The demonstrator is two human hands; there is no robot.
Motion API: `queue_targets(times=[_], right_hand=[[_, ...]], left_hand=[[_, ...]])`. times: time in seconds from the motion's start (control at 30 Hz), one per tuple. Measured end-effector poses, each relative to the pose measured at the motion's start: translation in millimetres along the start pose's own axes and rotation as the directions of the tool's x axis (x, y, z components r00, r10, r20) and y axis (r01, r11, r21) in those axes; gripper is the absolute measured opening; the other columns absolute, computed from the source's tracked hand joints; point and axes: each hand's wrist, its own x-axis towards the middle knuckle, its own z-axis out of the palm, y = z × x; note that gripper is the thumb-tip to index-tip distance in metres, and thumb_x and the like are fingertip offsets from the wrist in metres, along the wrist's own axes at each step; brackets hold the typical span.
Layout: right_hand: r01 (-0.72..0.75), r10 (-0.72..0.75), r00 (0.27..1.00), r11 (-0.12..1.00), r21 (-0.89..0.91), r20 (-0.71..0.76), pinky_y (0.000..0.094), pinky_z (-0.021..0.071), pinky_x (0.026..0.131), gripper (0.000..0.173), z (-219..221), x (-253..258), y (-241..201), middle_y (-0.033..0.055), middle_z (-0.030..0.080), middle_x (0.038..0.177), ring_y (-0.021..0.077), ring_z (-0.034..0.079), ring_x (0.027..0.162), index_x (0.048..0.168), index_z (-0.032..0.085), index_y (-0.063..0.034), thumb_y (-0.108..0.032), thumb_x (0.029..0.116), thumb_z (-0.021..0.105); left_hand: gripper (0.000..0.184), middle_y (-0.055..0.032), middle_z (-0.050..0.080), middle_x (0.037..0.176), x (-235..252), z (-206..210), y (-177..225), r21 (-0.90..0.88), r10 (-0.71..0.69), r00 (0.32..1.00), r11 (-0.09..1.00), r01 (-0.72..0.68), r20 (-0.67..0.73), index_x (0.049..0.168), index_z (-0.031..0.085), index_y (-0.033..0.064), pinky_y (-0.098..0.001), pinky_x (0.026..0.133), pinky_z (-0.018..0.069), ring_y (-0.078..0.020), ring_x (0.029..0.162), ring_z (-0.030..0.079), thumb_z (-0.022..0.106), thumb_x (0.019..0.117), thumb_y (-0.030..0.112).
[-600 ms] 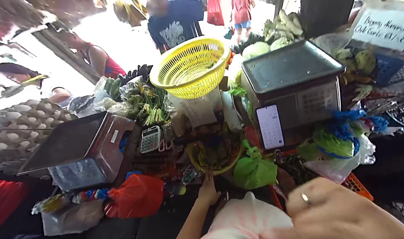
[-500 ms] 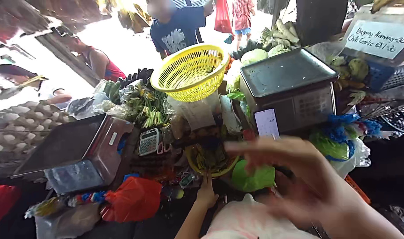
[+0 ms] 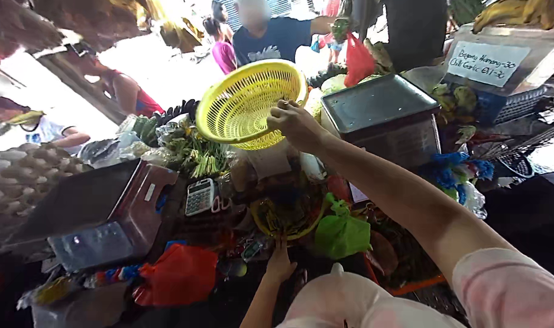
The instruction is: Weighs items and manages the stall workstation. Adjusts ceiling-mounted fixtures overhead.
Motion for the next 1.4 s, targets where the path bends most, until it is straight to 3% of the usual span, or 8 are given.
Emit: queue_targets(times=[0.17,0.27,0.33,0.5,0.67,0.87,1.13,1.4], right_hand=[[0.155,-0.140,0.981,0.982,0.107,-0.131,0.0495,0.0562,0.090,0.019,9.3,-105.5,-88.1,0.0124,0.072,0.100,0.0320,0.069,0.099,0.105,0.077,-0.0121,-0.002,0.0908,0.070],[0.210,-0.204,0.978,0.954,0.215,-0.052,0.0449,0.0579,0.087,0.023,48.7,-169.6,-129.8,0.0100,0.073,0.107,0.0290,0.071,0.098,0.108,0.077,-0.0145,-0.002,0.0903,0.069],[0.232,-0.244,0.968,0.958,0.167,0.055,0.0394,0.0565,0.087,0.031,91.8,-202.8,-135.3,0.0069,0.072,0.115,0.0250,0.069,0.099,0.113,0.077,-0.0168,0.000,0.0879,0.070],[0.021,-0.029,0.934,0.999,0.026,0.357,0.0448,0.0536,0.099,0.032,172.4,-248.3,-119.8,0.0115,0.071,0.118,0.0281,0.068,0.110,0.113,0.076,-0.0098,0.007,0.0871,0.067],[-0.260,0.080,0.684,0.956,0.139,0.725,0.0547,0.0348,0.118,0.037,180.1,-240.5,-115.4,0.0226,0.059,0.138,0.0390,0.052,0.135,0.139,0.058,-0.0037,-0.004,0.1017,0.055],[-0.185,0.100,0.923,0.962,0.201,0.372,0.0483,0.0400,0.117,0.033,170.2,-262.9,-122.0,0.0121,0.067,0.134,0.0288,0.059,0.133,0.131,0.069,-0.0132,-0.015,0.0979,0.064],[-0.457,0.360,0.872,0.842,0.287,0.330,0.0567,0.0550,0.097,0.030,134.3,-311.8,-134.7,0.0107,0.075,0.113,0.0326,0.071,0.111,0.121,0.075,-0.0149,-0.012,0.0910,0.072],[-0.720,0.660,0.685,0.679,0.145,0.309,0.0538,0.0603,0.084,0.022,101.5,-329.9,-172.0,0.0151,0.078,0.095,0.0347,0.076,0.091,0.109,0.080,-0.0078,-0.009,0.0921,0.066]], left_hand=[[0.100,-0.0224,-0.003,0.171,-15.3,41.0,-27.4,-0.368,0.124,0.919,0.890,-0.269,-0.373,0.163,0.007,-0.0007,-0.0479,0.112,0.0467,-0.0369,0.150,0.035,0.073,0.0903,0.017],[0.069,-0.0356,0.042,0.151,-41.6,71.0,-40.2,-0.499,-0.045,0.874,0.834,-0.233,-0.484,0.151,0.036,-0.0124,-0.0530,0.104,0.0518,-0.0440,0.130,0.057,0.069,0.0951,0.013],[0.051,-0.0308,0.063,0.130,-52.7,86.9,-51.4,-0.615,-0.197,0.901,0.784,-0.091,-0.385,0.138,0.052,-0.0119,-0.0531,0.104,0.0517,-0.0398,0.119,0.065,0.066,0.0987,0.017],[0.067,-0.0188,0.041,0.160,-66.0,106.8,-71.3,-0.761,-0.263,0.947,0.648,0.033,-0.182,0.157,0.036,0.0046,-0.0457,0.103,0.0551,-0.0306,0.123,0.065,0.065,0.0971,0.009],[0.061,-0.0211,0.046,0.155,-55.8,101.2,-65.9,-0.709,-0.225,0.929,0.703,-0.055,-0.294,0.153,0.041,0.0020,-0.0442,0.091,0.0594,-0.0284,0.109,0.071,0.065,0.0968,0.010],[0.051,-0.0298,0.057,0.122,-58.7,59.1,-30.8,-0.650,-0.376,0.632,0.709,-0.274,-0.677,0.140,0.040,-0.0111,-0.0446,0.076,0.0576,-0.0299,0.088,0.066,0.061,0.0986,0.009],[0.021,-0.0020,0.063,0.070,-27.7,-14.6,-10.6,-0.265,0.124,0.490,0.714,-0.648,-0.863,0.100,0.068,-0.0027,-0.0176,0.059,0.0531,-0.0012,0.060,0.059,0.063,0.0959,0.017],[0.035,-0.0012,0.061,0.066,25.2,-101.5,47.6,-0.125,0.517,0.374,0.453,-0.883,-0.770,0.082,0.070,0.0011,-0.0162,0.059,0.0513,-0.0014,0.059,0.057,0.057,0.1030,0.026]])
